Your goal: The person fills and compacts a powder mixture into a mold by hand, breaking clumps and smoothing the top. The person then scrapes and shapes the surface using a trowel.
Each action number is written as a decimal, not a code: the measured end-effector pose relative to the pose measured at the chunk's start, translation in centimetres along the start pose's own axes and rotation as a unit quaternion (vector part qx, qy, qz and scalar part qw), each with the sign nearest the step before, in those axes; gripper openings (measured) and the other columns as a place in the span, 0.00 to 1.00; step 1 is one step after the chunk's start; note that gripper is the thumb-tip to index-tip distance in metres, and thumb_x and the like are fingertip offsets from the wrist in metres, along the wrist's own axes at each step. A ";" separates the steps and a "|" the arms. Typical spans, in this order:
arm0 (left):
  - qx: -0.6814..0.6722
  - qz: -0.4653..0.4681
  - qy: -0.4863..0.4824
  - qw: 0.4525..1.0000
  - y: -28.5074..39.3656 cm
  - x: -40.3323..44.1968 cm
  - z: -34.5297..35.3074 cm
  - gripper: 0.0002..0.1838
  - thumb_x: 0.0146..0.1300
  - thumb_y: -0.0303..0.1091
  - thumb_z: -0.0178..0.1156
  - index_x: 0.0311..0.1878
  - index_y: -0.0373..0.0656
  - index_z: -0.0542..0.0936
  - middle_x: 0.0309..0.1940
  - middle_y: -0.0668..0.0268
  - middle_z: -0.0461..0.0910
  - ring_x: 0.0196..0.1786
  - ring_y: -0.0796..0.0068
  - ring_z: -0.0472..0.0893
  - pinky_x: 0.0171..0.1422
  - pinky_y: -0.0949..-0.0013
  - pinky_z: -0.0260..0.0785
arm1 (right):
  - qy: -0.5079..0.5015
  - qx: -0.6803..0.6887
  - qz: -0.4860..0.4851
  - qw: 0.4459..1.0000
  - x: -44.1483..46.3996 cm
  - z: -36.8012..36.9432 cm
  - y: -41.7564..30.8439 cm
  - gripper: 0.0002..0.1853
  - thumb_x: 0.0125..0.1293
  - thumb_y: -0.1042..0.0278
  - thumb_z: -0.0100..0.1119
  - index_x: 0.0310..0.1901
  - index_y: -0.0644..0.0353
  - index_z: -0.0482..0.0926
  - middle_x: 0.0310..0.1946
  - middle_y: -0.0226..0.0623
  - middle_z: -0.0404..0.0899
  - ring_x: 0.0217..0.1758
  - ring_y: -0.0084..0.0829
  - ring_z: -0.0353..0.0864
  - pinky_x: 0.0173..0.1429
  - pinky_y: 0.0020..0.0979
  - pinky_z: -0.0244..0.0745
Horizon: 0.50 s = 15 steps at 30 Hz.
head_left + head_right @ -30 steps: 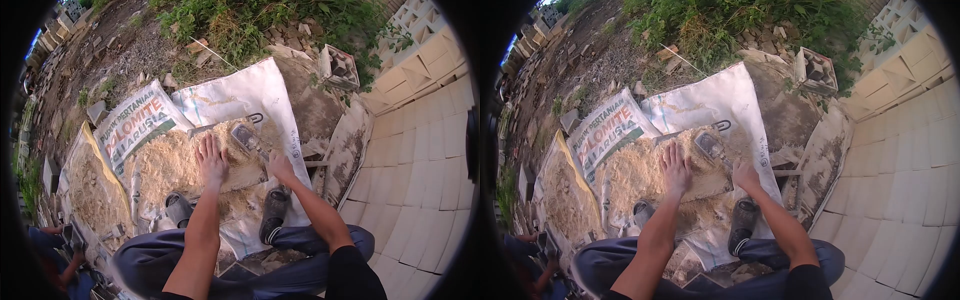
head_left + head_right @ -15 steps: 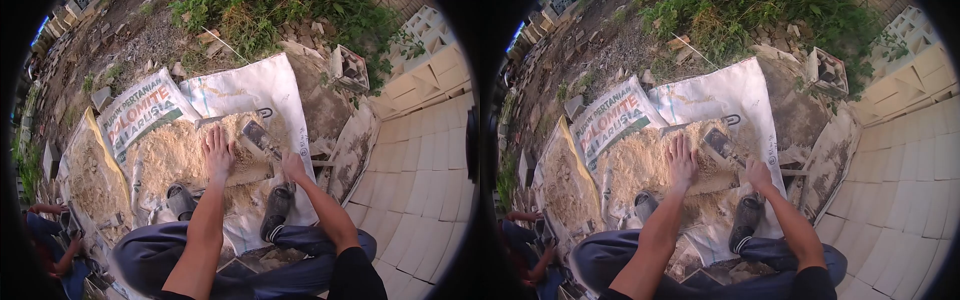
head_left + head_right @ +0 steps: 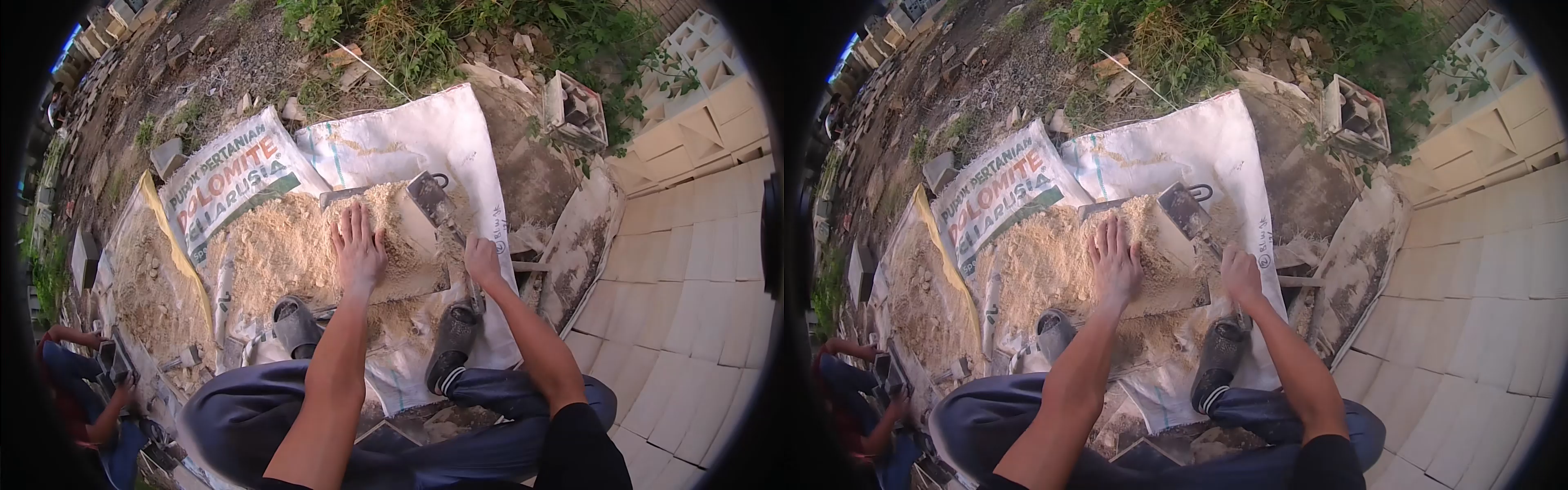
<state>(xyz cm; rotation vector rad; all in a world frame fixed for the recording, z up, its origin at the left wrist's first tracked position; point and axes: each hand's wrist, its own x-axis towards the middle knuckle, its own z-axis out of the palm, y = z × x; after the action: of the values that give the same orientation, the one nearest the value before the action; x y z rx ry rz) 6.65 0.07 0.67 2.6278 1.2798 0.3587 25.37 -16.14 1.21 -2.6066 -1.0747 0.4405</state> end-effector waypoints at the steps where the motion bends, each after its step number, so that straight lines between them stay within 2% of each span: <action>1: -0.011 0.005 0.009 1.000 0.1 0.1 -0.1 0.29 0.71 0.46 0.33 0.71 0.43 0.51 0.72 0.63 0.48 0.75 0.64 0.44 0.77 0.55 0.30 | 0.033 -0.009 -0.023 0.999 0.3 -0.1 -0.3 0.26 0.67 0.55 0.36 0.31 0.73 0.76 0.32 0.65 0.76 0.41 0.62 0.75 0.48 0.52 0.70; 3: -0.011 0.003 0.009 1.000 0.0 0.1 0.0 0.29 0.71 0.46 0.34 0.71 0.43 0.51 0.72 0.62 0.48 0.75 0.63 0.45 0.77 0.55 0.30 | 0.070 -0.016 -0.046 0.996 0.4 0.3 -0.3 0.27 0.67 0.54 0.36 0.32 0.74 0.76 0.33 0.65 0.76 0.42 0.62 0.75 0.49 0.52 0.70; 5: -0.004 0.007 0.011 1.000 0.2 0.2 -0.2 0.29 0.71 0.46 0.34 0.71 0.43 0.51 0.72 0.63 0.48 0.74 0.63 0.45 0.77 0.55 0.31 | -0.027 0.064 0.084 0.994 -0.3 1.3 0.7 0.27 0.67 0.54 0.36 0.30 0.73 0.77 0.33 0.65 0.76 0.42 0.62 0.76 0.49 0.53 0.70; 9: -0.014 0.002 0.003 1.000 0.2 0.1 -0.5 0.29 0.71 0.46 0.34 0.71 0.43 0.51 0.72 0.63 0.48 0.75 0.63 0.45 0.77 0.55 0.31 | -0.057 0.025 0.134 0.989 -0.7 0.9 0.1 0.27 0.67 0.54 0.36 0.30 0.73 0.77 0.33 0.66 0.76 0.41 0.63 0.76 0.49 0.53 0.70; 12: 0.010 -0.004 -0.006 1.000 0.1 0.2 0.1 0.29 0.71 0.47 0.32 0.71 0.44 0.51 0.73 0.64 0.47 0.75 0.65 0.43 0.77 0.55 0.29 | -0.044 0.030 0.085 0.995 0.7 -0.8 -0.7 0.27 0.67 0.55 0.35 0.30 0.74 0.77 0.32 0.67 0.76 0.42 0.63 0.76 0.49 0.53 0.70; 14: -0.008 0.010 0.021 1.000 0.3 0.1 -0.5 0.29 0.70 0.45 0.36 0.71 0.42 0.52 0.72 0.62 0.50 0.74 0.63 0.46 0.76 0.54 0.31 | 0.049 -0.088 -0.095 0.990 1.6 -0.5 -0.1 0.27 0.67 0.56 0.34 0.31 0.74 0.76 0.32 0.67 0.76 0.42 0.61 0.77 0.48 0.51 0.72; 15: -0.007 0.008 0.020 1.000 0.3 0.1 -0.3 0.29 0.70 0.45 0.36 0.71 0.42 0.52 0.72 0.62 0.50 0.74 0.63 0.46 0.76 0.54 0.31 | 0.047 -0.088 -0.095 0.990 2.1 -0.2 -0.3 0.27 0.67 0.56 0.34 0.31 0.74 0.76 0.32 0.67 0.76 0.42 0.61 0.77 0.48 0.51 0.72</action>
<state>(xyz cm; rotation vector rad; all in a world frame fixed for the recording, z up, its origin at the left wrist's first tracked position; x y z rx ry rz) 6.78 -0.03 1.07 2.6332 1.2639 0.4233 26.74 -14.48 1.17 -2.6088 -1.3707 0.1858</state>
